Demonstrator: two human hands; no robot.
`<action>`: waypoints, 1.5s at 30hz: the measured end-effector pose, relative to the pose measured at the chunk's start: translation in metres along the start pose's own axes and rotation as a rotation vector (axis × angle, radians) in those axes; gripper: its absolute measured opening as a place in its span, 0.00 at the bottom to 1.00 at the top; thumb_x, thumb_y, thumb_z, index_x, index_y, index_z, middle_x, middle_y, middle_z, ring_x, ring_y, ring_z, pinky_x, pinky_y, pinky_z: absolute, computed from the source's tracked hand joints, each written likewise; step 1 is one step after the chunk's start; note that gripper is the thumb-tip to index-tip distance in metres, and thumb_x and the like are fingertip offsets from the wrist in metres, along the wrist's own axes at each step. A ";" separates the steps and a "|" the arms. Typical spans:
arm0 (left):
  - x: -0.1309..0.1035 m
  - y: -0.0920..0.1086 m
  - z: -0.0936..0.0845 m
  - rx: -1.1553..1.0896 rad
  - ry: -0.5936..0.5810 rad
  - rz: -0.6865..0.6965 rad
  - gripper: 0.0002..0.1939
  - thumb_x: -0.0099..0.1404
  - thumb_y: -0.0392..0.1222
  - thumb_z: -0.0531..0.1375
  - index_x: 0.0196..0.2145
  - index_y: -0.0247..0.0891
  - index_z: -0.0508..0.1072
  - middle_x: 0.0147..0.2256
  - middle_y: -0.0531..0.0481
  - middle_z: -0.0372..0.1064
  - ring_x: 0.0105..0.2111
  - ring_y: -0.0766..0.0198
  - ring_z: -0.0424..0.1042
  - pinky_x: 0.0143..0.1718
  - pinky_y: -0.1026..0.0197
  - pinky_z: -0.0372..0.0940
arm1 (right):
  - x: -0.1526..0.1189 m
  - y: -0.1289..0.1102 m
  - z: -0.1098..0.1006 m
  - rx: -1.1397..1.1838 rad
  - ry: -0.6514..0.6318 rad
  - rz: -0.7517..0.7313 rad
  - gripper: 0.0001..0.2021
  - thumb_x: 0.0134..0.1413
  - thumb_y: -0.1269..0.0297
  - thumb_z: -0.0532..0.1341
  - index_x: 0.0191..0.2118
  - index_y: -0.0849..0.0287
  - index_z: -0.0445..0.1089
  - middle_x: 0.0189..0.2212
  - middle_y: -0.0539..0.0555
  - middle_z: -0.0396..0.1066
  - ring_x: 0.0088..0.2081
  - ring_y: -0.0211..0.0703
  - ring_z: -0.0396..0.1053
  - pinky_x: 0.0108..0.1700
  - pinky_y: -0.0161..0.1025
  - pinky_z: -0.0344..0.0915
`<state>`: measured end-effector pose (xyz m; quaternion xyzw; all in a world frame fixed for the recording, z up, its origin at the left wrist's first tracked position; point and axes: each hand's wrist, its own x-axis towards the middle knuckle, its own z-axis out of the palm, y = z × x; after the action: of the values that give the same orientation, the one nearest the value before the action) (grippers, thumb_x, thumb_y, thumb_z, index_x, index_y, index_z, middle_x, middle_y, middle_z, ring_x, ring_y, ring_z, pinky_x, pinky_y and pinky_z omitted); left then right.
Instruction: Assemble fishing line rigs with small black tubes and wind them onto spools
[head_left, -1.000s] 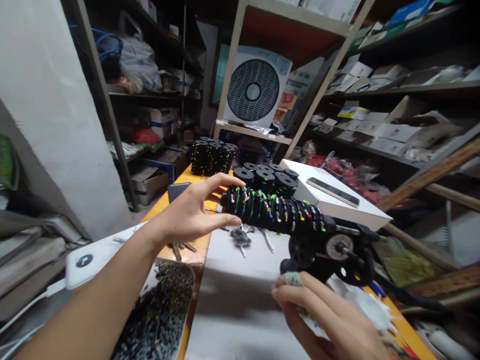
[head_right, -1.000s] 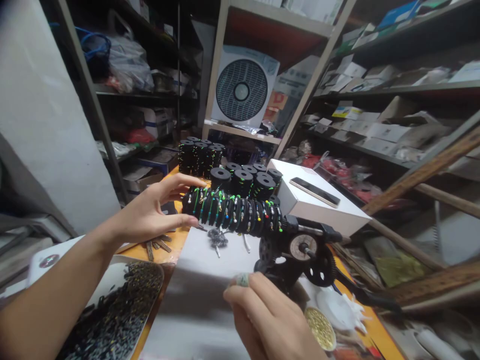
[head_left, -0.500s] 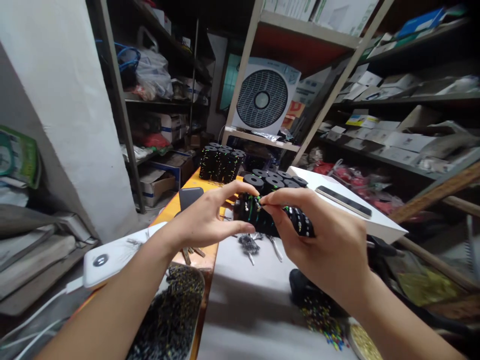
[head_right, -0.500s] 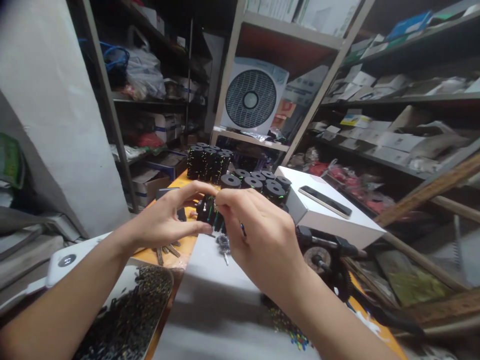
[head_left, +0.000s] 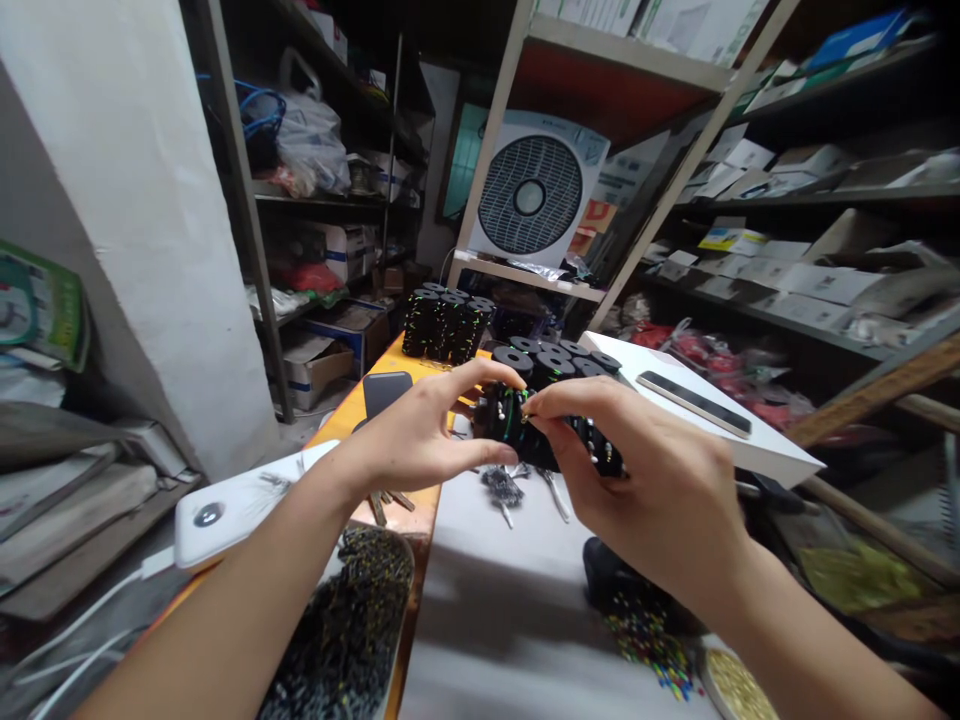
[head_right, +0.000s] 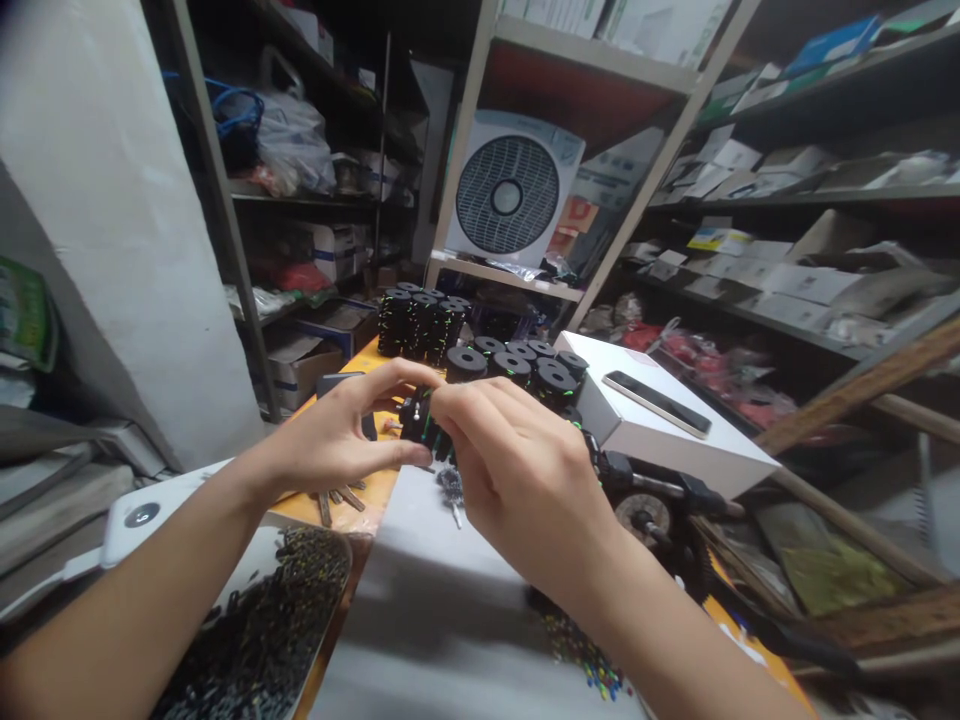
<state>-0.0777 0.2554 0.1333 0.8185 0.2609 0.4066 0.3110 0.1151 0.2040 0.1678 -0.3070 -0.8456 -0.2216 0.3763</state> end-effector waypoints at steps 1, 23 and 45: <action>0.000 -0.001 0.000 -0.004 0.001 0.006 0.23 0.60 0.41 0.66 0.51 0.48 0.66 0.52 0.52 0.68 0.52 0.56 0.67 0.43 0.58 0.66 | 0.000 0.000 0.000 0.000 -0.011 -0.015 0.09 0.58 0.79 0.58 0.39 0.58 0.68 0.34 0.49 0.74 0.33 0.34 0.71 0.36 0.30 0.66; -0.001 -0.002 0.000 -0.013 -0.001 0.060 0.22 0.60 0.40 0.65 0.51 0.45 0.65 0.50 0.50 0.68 0.48 0.57 0.69 0.48 0.54 0.66 | -0.004 0.000 0.008 -0.031 -0.042 -0.202 0.13 0.55 0.83 0.54 0.41 0.59 0.65 0.34 0.55 0.74 0.40 0.44 0.72 0.40 0.39 0.71; 0.000 -0.005 0.000 -0.010 0.006 0.067 0.21 0.60 0.41 0.66 0.50 0.46 0.65 0.50 0.50 0.67 0.49 0.55 0.69 0.54 0.49 0.63 | -0.030 0.012 0.009 -0.105 -0.082 -0.247 0.19 0.57 0.79 0.62 0.55 0.67 0.68 0.45 0.65 0.73 0.53 0.56 0.70 0.51 0.48 0.75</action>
<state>-0.0786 0.2585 0.1297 0.8241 0.2320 0.4204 0.3005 0.1345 0.2078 0.1408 -0.2287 -0.8788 -0.2976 0.2948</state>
